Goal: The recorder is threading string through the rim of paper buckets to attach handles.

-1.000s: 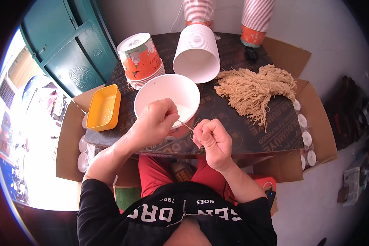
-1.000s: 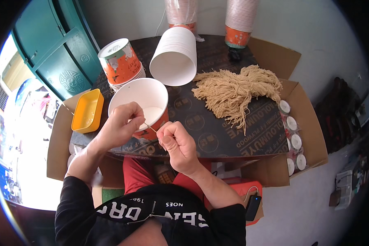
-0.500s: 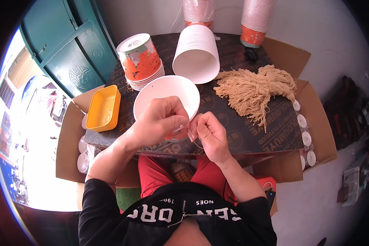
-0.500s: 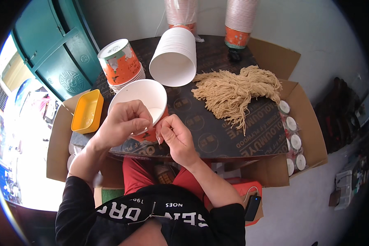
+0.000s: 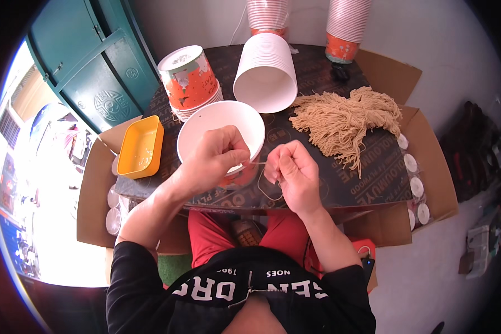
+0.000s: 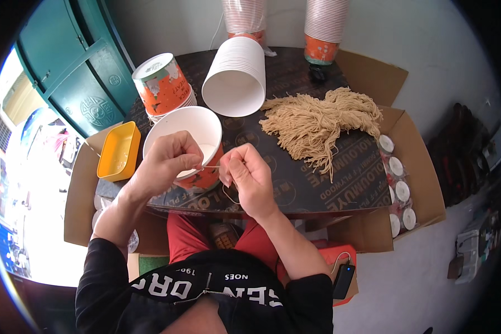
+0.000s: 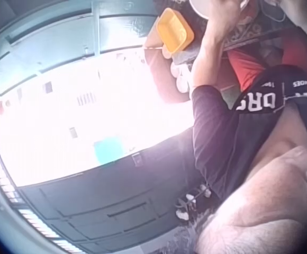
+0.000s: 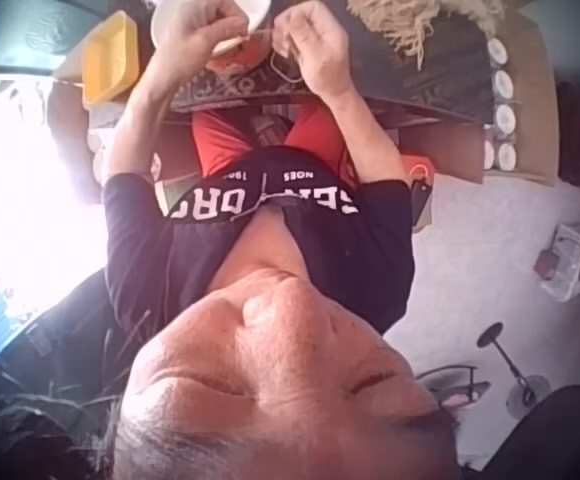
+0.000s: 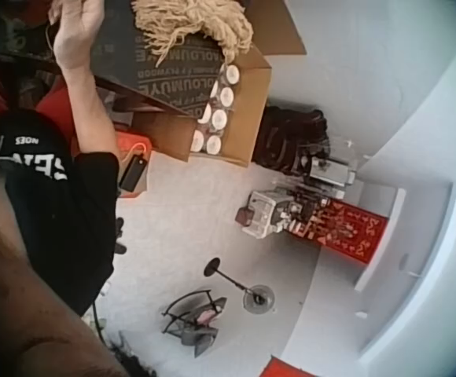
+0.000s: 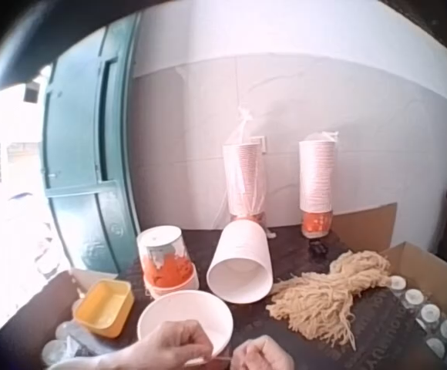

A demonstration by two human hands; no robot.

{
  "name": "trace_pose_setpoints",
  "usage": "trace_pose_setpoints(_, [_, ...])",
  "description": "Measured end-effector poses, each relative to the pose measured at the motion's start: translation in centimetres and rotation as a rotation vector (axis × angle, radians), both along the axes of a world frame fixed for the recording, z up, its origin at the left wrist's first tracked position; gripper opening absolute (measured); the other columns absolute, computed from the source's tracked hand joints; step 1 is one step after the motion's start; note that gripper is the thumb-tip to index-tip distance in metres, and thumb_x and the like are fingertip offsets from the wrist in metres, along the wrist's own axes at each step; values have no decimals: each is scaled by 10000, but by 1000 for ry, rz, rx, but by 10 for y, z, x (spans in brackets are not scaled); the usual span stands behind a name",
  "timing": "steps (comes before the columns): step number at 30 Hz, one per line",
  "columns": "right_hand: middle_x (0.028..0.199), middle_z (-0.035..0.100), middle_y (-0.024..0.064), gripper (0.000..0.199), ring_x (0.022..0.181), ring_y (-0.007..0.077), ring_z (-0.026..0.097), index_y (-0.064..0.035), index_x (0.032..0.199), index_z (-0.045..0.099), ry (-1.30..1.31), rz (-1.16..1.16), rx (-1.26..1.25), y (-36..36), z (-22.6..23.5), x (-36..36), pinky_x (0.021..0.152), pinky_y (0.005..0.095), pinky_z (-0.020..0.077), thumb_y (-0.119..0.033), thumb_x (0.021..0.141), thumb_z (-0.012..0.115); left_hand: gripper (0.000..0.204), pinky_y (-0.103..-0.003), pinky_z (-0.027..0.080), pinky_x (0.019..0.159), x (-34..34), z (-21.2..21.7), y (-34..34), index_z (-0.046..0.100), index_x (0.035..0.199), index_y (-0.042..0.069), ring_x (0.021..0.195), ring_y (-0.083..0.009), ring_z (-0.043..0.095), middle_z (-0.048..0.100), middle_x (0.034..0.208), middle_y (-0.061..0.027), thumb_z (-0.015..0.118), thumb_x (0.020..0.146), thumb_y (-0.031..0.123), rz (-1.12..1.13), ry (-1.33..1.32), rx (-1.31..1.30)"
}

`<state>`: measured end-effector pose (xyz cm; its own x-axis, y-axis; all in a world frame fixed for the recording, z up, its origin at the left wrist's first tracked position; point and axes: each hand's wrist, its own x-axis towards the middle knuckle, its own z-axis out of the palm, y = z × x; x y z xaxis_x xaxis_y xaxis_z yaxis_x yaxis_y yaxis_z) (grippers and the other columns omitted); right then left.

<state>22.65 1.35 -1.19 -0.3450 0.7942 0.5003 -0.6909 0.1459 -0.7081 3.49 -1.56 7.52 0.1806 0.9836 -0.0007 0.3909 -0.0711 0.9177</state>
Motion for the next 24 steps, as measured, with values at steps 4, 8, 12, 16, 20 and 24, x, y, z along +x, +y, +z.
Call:
trace_pose_setpoints(4, [818, 534, 34, 224, 647, 80, 449, -43, 933, 513, 22, 161, -172, 15, 5, 9, 570, 223, 376, -227, 1061, 504, 113, -245, 490, 730, -25, 22, 12, 649, 958, -39, 773, -98, 595, 657, 850, -43, 552, 954, 19, -229, 52, 119])
trace_pose_setpoints(8, [740, 496, -9, 221, 590, 43, 393, -29, 1028, 575, -88, 61, -140, 32, 12, 22, 483, 191, 306, -247, 1044, 544, 325, -358, 474, 986, -77, 16, 40, 665, 1121, 22, 1127, -222, 566, 596, 1265, -92, 542, 853, -115, -189, 610, 524])
trace_pose_setpoints(12, [709, 502, -26, 142, 542, 24, 391, -63, 948, 578, -110, -94, -183, 41, 25, 29, 445, 176, 283, -184, 1023, 585, 511, -490, 327, 1177, -97, 15, 45, 689, 1199, 85, 1460, -323, 315, 352, 1595, -86, 586, 769, -171, -163, 1084, 594])
trace_pose_setpoints(16, [698, 523, -16, 119, 529, 18, 384, -62, 942, 576, -141, -103, -162, 46, 33, 42, 449, 174, 294, -157, 1013, 586, 283, -519, 239, 1212, -100, 19, 28, 713, 1055, 69, 1489, -312, 280, 417, 1551, -97, 657, 806, -52, -167, 1067, 645])
trace_pose_setpoints(20, [713, 527, -14, 91, 536, 16, 377, -47, 992, 588, -148, -114, -142, 36, 45, 43, 466, 170, 298, -131, 1017, 563, 138, -567, 248, 1195, -77, 20, 1, 633, 846, 61, 1219, -305, 593, 682, 947, -78, 728, 759, 11, -264, 919, 847])
trace_pose_setpoints(24, [776, 543, -8, 102, 563, 21, 383, -28, 1053, 597, -126, -51, -110, 17, 55, 40, 485, 173, 303, -106, 1015, 543, 123, -575, 350, 1129, -36, 3, -17, 633, 861, 66, 713, -232, 637, 571, 690, -56, 734, 792, 58, -241, 842, 902])
